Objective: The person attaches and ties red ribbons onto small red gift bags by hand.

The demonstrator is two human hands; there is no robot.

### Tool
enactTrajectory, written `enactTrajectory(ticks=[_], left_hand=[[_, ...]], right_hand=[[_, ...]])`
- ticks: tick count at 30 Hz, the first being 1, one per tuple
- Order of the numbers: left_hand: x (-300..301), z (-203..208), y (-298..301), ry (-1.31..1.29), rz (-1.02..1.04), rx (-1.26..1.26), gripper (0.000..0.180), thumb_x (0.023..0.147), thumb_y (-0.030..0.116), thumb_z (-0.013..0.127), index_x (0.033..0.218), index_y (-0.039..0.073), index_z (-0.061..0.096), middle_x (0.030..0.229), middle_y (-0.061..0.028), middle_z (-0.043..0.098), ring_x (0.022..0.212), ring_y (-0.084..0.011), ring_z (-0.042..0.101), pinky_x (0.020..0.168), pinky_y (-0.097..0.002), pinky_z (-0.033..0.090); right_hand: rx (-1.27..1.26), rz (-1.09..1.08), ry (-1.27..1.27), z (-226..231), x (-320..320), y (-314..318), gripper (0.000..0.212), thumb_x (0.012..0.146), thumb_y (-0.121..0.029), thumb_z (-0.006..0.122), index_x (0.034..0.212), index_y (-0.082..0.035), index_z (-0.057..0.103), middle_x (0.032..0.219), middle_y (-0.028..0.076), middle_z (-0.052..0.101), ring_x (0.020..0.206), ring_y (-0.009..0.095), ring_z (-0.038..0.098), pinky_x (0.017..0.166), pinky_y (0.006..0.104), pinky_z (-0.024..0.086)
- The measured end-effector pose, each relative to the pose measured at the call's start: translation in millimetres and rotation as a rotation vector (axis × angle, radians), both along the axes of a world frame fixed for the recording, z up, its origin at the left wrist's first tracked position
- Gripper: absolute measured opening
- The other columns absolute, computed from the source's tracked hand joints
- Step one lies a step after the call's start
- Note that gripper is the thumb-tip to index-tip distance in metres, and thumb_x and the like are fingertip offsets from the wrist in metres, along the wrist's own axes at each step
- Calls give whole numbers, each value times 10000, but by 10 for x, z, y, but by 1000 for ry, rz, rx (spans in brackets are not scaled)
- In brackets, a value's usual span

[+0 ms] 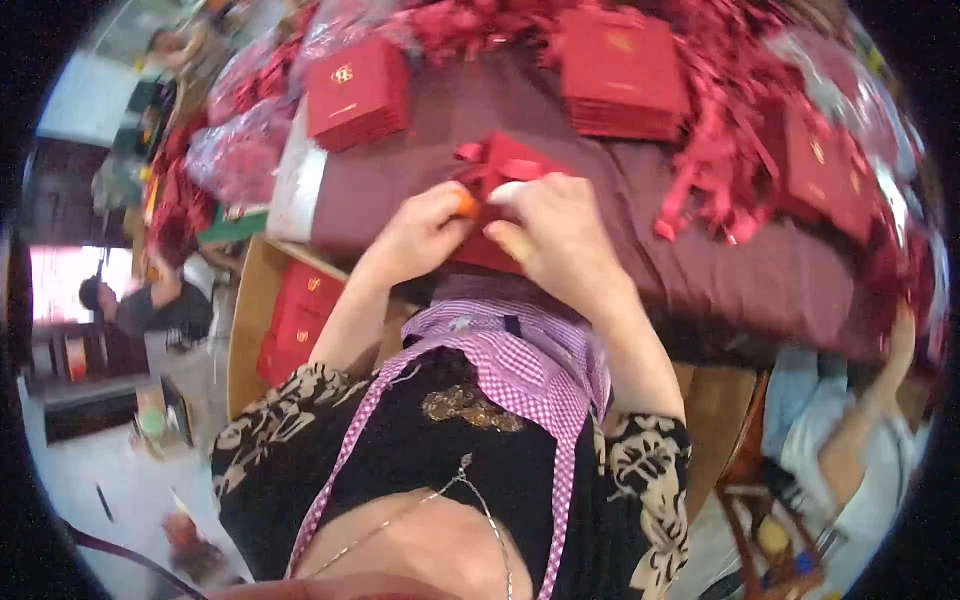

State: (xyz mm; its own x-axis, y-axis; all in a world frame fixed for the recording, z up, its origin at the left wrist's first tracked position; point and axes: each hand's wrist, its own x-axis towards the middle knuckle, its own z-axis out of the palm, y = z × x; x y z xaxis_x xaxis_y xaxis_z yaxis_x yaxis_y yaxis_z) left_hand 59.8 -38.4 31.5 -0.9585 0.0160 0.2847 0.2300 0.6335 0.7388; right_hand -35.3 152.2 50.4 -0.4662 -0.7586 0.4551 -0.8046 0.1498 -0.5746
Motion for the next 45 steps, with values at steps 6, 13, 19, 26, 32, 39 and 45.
enactTrajectory(ticks=[6,13,19,26,32,39,45], left_hand=[[115,-5,50,55,-244,110,113,769,11,599,876,-8,565,861,-155,551,870,-362,558,758,-429,458],[274,-53,-43,-21,-291,245,56,802,31,621,839,9,585,846,-134,573,815,-327,593,714,-391,474],[236,25,-568,-92,234,404,99,883,98,608,948,31,642,833,35,590,777,-56,543,698,-223,460],[176,-244,-615,-76,489,497,261,933,159,579,1154,21,593,991,-36,637,839,-89,583,709,-226,471],[234,-329,101,-397,-11,970,400,920,205,614,1238,-23,534,1114,-58,619,993,-113,570,891,-302,472],[186,-319,222,-368,4,1072,315,963,165,538,1236,7,547,1114,-45,626,982,-112,585,882,-301,479],[172,-316,254,-343,-13,993,306,972,156,523,1242,12,548,1108,-42,630,975,-114,590,875,-300,483]], right_hand=[[111,170,294,148,24,-24,210,762,-129,673,954,-70,612,949,66,615,1062,276,560,1017,478,353],[195,457,118,177,93,-28,133,673,-65,674,754,-84,570,763,31,567,941,233,584,1046,487,324],[257,529,20,38,-71,-51,122,692,-41,654,752,-99,566,798,40,563,947,236,575,1051,495,306],[114,226,-138,-65,-442,-29,89,793,-91,657,796,-40,585,785,78,599,849,289,574,844,416,431],[62,147,-230,-120,-330,-89,107,827,-86,648,884,1,620,823,135,622,808,327,582,735,387,467],[83,-212,-371,-167,-631,7,384,891,-363,623,934,17,661,754,149,645,712,234,620,691,322,474],[152,-116,-407,-313,-713,21,270,851,-217,664,751,25,597,624,59,560,601,97,484,557,291,397]])
